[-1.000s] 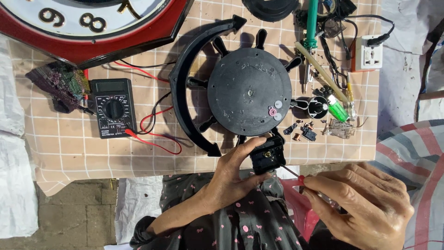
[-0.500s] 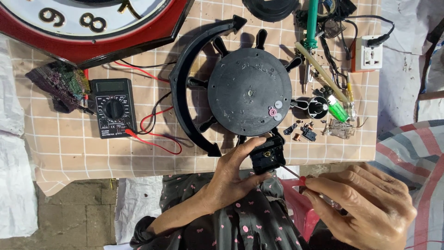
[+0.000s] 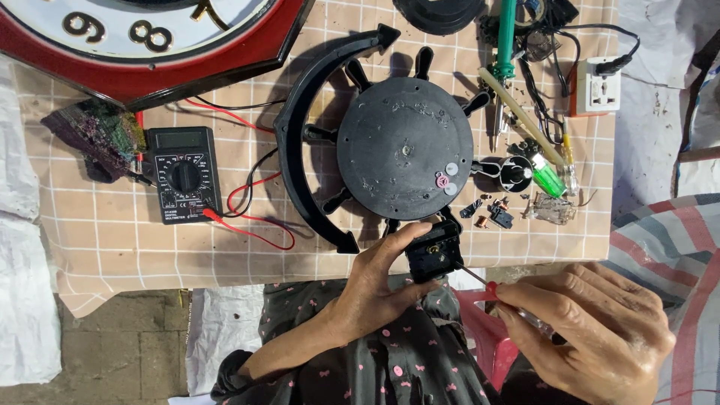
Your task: Repairing a clock mechanism by disassembling and reassembling internal components using a screwdriver.
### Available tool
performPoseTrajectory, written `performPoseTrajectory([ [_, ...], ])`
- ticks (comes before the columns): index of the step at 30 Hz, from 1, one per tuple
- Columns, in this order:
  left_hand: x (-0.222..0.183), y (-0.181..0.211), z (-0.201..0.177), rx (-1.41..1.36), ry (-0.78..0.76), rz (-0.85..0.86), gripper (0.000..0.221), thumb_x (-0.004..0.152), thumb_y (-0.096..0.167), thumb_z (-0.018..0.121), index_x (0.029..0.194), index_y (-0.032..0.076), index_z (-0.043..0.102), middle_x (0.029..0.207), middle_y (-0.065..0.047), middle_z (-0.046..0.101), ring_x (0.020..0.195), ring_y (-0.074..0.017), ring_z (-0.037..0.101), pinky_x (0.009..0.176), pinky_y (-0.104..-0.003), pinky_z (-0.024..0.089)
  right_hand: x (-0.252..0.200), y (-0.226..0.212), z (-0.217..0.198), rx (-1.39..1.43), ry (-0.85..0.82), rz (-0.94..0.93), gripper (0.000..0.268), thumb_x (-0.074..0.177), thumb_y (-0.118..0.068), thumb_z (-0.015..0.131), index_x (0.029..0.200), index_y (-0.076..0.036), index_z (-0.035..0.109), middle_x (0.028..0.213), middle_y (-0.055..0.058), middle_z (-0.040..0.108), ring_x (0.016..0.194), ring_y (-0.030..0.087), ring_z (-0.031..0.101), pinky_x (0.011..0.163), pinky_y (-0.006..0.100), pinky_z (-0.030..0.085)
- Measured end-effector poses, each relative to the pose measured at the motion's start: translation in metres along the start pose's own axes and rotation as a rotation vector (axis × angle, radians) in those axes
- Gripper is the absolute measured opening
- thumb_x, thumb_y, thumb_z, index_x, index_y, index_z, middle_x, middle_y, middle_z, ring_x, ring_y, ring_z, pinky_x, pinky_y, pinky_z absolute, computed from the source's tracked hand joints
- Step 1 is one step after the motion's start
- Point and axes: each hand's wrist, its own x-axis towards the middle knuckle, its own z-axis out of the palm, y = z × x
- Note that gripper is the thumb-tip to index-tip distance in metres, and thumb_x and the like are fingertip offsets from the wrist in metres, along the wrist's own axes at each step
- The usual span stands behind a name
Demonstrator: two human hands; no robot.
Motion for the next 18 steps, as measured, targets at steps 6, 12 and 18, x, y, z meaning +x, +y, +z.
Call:
performPoseTrajectory([
  [6,0.0001,-0.0009,-0.0001,0.008,0.006,0.005,0.058,0.076,0.008,0.068,0.125,0.008,0.036,0.124,-0.014,0.048,0.117,-0.0258,0.049,0.101,-0.035,0.038,0.0028,-0.001,-0.0016,0.021,0.014,-0.001,0.002,0.073,-0.007,0.063,0.074,-0.006,0.062,0.066,0.007,0.06,0.056,0.018,0.057,0.055,0.03,0.046],
  [12,-0.0008,-0.0014,0.0001,-0.001,-0.001,-0.016,0.058,0.076,0.009,0.068,0.124,0.008,0.036,0.125,-0.014,0.047,0.119,-0.0263,0.047,0.104,-0.036,0.036,0.0021,-0.0015,0.0012,0.031,0.047,0.028,0.004,0.074,-0.004,0.064,0.076,-0.005,0.062,0.064,0.005,0.06,0.055,0.016,0.058,0.053,0.028,0.046],
  [18,0.0006,0.0013,-0.001,-0.012,-0.013,-0.011,0.059,0.076,0.006,0.068,0.125,0.009,0.035,0.126,-0.013,0.046,0.121,-0.0259,0.046,0.105,-0.036,0.035,0.0015,-0.0021,0.0013,0.017,0.023,0.053,0.003,0.075,-0.006,0.063,0.078,-0.007,0.063,0.065,0.005,0.061,0.054,0.016,0.057,0.052,0.029,0.045],
])
